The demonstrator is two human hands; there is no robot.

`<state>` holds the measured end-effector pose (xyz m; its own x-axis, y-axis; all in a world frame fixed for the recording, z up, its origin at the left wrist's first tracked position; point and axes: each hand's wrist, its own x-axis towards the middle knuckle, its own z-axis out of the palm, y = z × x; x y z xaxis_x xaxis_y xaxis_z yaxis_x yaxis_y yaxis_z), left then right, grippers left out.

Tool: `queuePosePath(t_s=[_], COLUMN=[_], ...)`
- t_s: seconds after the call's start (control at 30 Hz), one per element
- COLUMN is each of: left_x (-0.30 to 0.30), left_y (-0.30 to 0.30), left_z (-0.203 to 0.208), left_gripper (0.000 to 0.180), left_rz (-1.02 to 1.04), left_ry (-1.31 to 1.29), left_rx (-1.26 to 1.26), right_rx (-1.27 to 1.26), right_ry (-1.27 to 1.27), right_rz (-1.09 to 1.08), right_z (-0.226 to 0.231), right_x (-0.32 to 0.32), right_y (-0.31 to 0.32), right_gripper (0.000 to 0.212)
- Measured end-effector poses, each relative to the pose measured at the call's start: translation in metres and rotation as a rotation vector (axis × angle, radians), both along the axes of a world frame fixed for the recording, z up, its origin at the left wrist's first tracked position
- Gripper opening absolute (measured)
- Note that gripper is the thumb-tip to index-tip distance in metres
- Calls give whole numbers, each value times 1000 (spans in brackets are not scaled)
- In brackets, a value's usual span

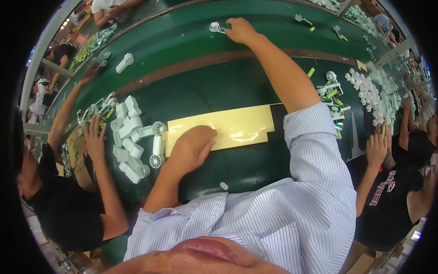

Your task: The person assembles portable handheld fans on an assembly line by inserting battery and motor components into plastic fan casings and snapping the outer covers closed by hand.

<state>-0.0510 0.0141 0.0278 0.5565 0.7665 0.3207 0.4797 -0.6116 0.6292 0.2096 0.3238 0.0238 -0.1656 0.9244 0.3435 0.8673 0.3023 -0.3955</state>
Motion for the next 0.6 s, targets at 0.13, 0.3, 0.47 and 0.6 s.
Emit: queuePosePath(t_s=[0.13,0.3,0.47,0.6], left_x=[13,14,8,16], left_y=[2,-5,-9,-9], left_z=[6,11,7,7], left_gripper=[23,25,24,22], left_rz=[-79,-116,-88,-97], left_ry=[-89,-94,-83,-108], left_rx=[-49,-71,-75,-28], right_rx=[98,-144,-71,-20], right_ry=[-302,-172,-141,-251], right_rz=[-32,-102,-116,-114], right_z=[-36,-44,-36,-25], right_x=[40,51,31,58], right_y=[73,95,57,43], right_gripper=[56,47,38,38])
